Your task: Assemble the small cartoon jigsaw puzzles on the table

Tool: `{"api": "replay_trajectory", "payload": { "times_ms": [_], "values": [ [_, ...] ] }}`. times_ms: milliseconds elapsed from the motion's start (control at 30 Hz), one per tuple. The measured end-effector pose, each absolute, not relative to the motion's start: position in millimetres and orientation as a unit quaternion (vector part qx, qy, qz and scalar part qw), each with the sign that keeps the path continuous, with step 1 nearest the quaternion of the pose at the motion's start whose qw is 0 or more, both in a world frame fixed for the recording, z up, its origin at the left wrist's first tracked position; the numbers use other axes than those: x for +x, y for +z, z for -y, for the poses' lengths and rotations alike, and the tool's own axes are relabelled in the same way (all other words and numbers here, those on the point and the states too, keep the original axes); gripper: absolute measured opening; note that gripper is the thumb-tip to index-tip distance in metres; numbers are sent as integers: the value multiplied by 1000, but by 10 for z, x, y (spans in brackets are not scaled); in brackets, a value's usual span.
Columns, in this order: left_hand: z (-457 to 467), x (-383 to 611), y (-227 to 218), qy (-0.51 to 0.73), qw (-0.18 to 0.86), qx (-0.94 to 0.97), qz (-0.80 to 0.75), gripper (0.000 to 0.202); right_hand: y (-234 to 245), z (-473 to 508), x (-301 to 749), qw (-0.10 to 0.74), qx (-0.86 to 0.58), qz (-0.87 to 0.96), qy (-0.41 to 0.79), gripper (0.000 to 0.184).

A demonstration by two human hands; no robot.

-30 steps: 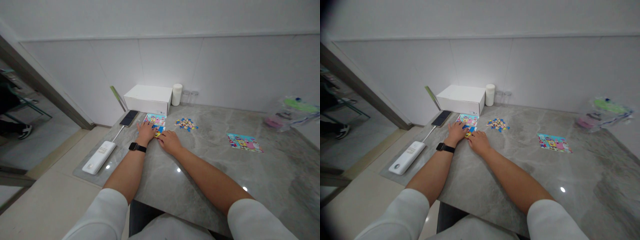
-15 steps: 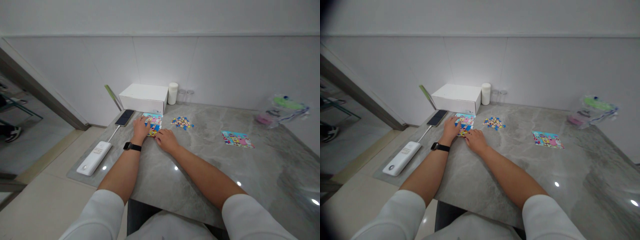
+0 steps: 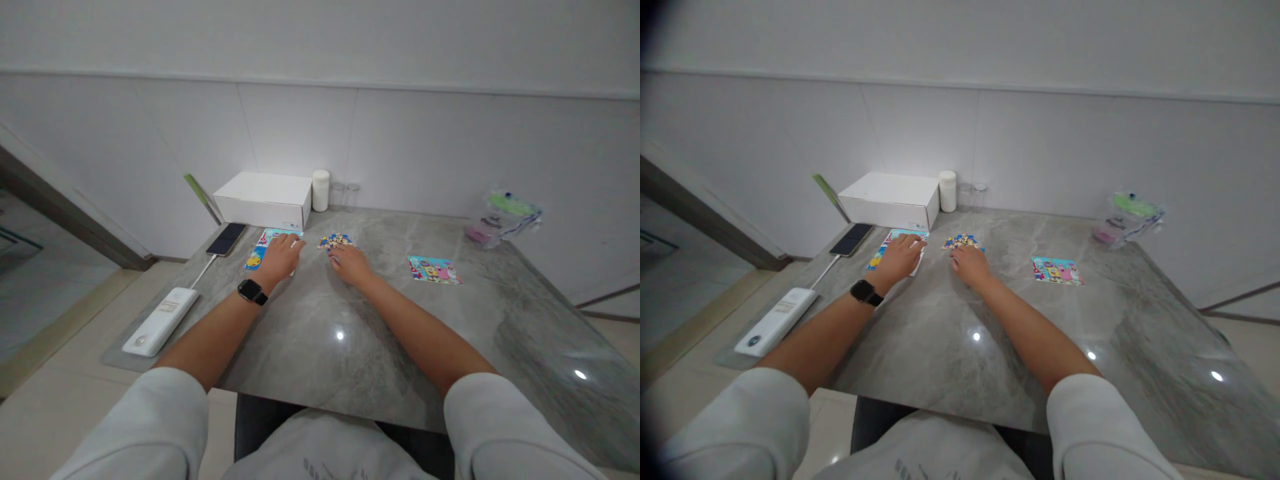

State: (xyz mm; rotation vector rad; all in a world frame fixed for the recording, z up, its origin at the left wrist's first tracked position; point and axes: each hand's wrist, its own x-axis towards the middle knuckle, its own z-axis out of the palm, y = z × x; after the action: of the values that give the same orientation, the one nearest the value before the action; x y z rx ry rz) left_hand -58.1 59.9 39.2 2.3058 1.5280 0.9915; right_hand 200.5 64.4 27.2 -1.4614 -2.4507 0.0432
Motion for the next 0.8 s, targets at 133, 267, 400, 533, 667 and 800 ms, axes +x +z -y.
{"api": "replay_trajectory", "payload": {
  "times_ms": [133,267,400,533,667,800],
  "values": [
    [-719,-298,365,102,-97,859,-493,35,259,-803,2515,79,-576,813,10,41],
    [-998,-49,335,43,-84,863,-496,40,327,-1030,2740,34,-599,800,32,47],
    [-1272,190,320,46,-78,871,-483,45,399,-1308,2638,33,-584,810,27,42],
    [-1461,348,252,50,-71,892,-443,49,333,-1534,2394,31,-552,833,22,38],
    [-1523,351,120,49,-54,908,-413,47,177,-1592,2281,27,-503,864,21,39],
    [-1446,294,-23,81,-27,921,-381,51,65,-1451,2427,35,-484,874,15,37]
  ]
}}
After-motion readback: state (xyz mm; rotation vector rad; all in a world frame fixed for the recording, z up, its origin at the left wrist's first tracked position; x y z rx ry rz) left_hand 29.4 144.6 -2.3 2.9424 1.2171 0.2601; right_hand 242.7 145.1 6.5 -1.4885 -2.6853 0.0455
